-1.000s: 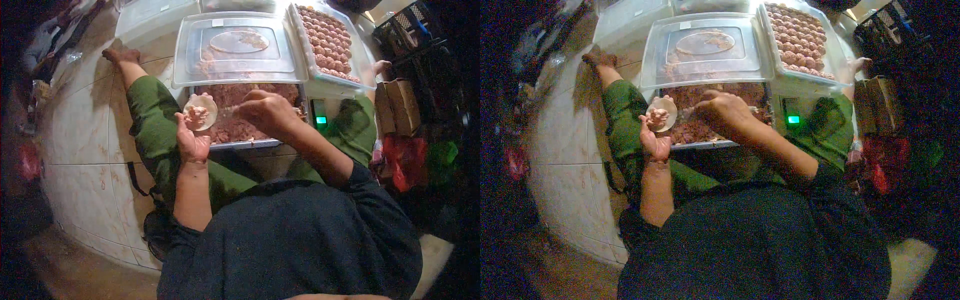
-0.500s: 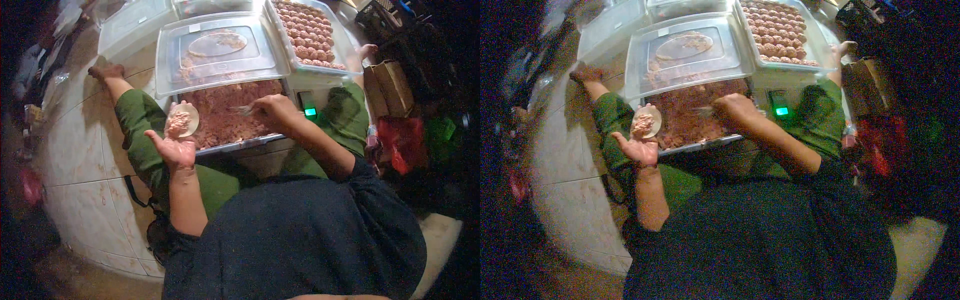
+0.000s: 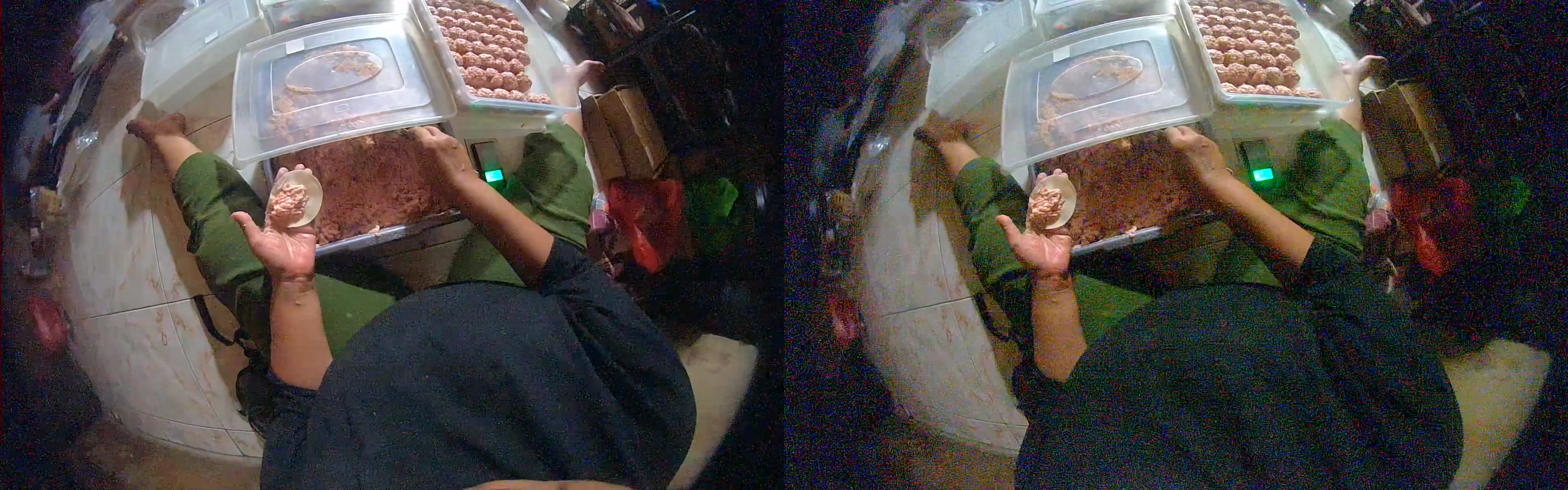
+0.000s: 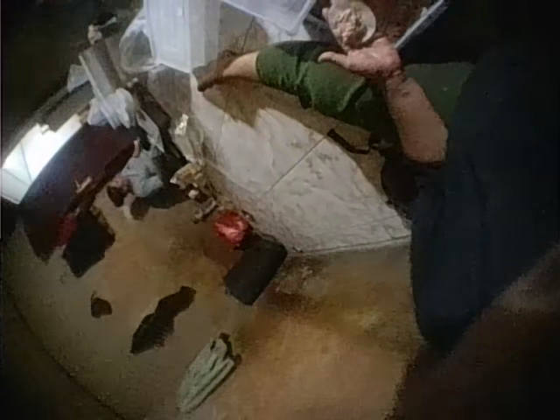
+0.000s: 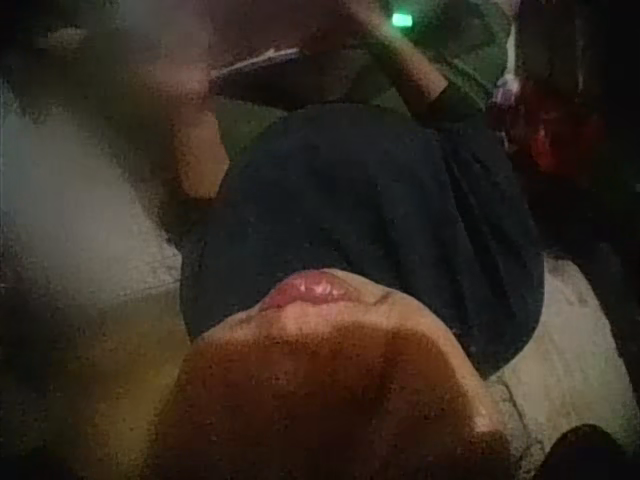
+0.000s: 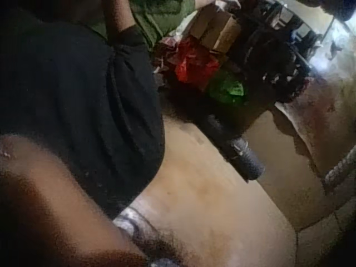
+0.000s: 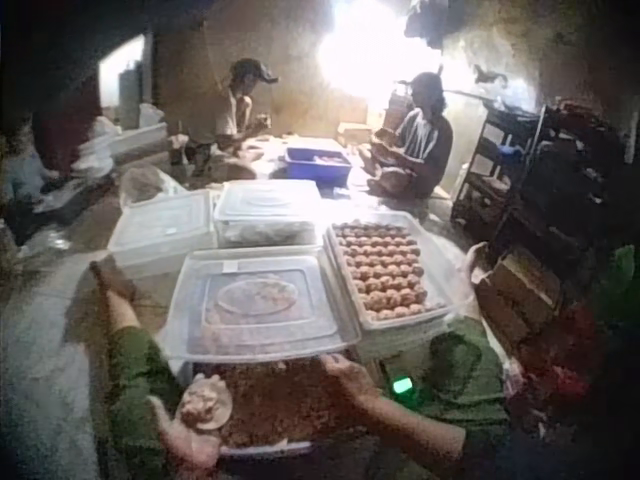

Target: The person prepares food items by scooping a meat mixture with a fork onto a small circular wrapper, folding the wrapper around the meat, and placing the finished items into a plastic tray.

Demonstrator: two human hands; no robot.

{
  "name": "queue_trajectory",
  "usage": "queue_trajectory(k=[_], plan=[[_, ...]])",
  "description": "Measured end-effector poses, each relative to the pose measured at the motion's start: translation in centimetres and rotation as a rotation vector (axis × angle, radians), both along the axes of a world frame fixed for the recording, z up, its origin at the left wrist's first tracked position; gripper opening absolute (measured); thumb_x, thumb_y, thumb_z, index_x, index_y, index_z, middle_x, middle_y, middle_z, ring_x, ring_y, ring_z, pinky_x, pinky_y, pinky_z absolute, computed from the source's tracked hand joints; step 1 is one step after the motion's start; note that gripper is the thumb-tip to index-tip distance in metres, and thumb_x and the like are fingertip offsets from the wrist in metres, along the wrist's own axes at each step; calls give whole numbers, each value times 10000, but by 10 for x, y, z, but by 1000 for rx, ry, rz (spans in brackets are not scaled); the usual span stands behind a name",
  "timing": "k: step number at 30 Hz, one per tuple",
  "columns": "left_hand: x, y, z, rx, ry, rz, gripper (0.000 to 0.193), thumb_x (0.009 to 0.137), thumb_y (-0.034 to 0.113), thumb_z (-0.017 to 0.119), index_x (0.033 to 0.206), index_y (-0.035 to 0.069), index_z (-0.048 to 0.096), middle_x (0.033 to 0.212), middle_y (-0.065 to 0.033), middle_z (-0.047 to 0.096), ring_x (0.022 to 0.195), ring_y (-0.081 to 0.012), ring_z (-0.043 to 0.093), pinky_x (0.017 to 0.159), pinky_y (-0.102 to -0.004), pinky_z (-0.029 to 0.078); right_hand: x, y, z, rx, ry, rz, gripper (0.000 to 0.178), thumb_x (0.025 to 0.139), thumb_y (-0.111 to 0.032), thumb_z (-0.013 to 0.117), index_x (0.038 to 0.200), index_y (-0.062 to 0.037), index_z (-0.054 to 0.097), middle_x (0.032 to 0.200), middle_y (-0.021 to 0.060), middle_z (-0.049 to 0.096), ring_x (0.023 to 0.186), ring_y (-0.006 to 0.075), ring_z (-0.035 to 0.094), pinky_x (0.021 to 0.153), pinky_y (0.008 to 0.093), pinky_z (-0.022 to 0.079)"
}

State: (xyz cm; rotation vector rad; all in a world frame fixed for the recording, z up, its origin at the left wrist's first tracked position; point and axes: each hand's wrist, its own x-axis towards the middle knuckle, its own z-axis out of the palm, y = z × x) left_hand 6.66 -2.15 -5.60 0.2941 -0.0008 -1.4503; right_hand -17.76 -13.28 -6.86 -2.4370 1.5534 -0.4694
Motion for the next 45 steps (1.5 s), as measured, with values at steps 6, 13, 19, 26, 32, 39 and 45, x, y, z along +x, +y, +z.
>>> queue_trajectory(k=[6, 13, 19, 26, 32, 39, 45], plan=[[0, -7, -3, -58, 30, 6, 881, 807, 639, 363, 1288, -94, 276, 1333, -263, 304, 1249, -358, 302, 1039, -454, 260, 15, 11, 6, 12, -68, 126, 269, 768, -49, 467, 1030, -82, 518, 937, 162, 574, 821, 348, 590, 689, 410, 489], [11, -5, -11, 123, -92, 222, 864, 802, 631, 387, 1282, -82, 298, 1316, -253, 339, 1227, -369, 334, 1037, -461, 266, 38, 42, -12, 105, -80, 450, 285, 737, -107, 550, 1021, -93, 568, 883, 127, 611, 753, 338, 608, 636, 420, 493], [7, 12, 6, 63, -138, 152, 867, 800, 652, 357, 1288, -62, 304, 1318, -243, 345, 1224, -380, 332, 1027, -483, 269, 32, 32, 58, 560, -513, 451, 180, 774, -52, 607, 950, -27, 634, 881, 140, 651, 784, 169, 623, 706, 301, 486], [-55, 17, 52, -71, -133, -86, 879, 793, 662, 358, 1312, -43, 271, 1327, -237, 332, 1221, -349, 349, 1023, -445, 283, 22, 57, 93, 447, -706, 469, 230, 769, -39, 617, 999, -47, 623, 871, 137, 646, 771, 157, 624, 680, 284, 490], [-78, 20, 62, -67, -470, -37, 678, 842, 389, 533, 1294, -45, 275, 1261, -231, 402, 1170, -334, 415, 988, -435, 350, 5, 70, 103, 73, -389, 497, 187, 768, -110, 575, 945, -105, 636, 828, 126, 610, 738, 311, 603, 631, 385, 488], [-74, 20, 68, -47, -237, -82, 781, 852, 560, 370, 1310, -63, 257, 1324, -260, 324, 1203, -367, 367, 1005, -448, 313, -16, 74, 132, -16, -402, 513, 198, 738, -108, 605, 933, -100, 638, 855, 105, 588, 747, 304, 589, 646, 378, 480], [-77, 27, 75, -106, -100, -148, 823, 839, 580, 378, 1317, -73, 232, 1327, -288, 296, 1230, -373, 327, 1020, -453, 283, -17, 84, 110, 49, -392, 546, 161, 755, -114, 603, 910, -119, 646, 833, 102, 582, 719, 299, 591, 610, 378, 479]])
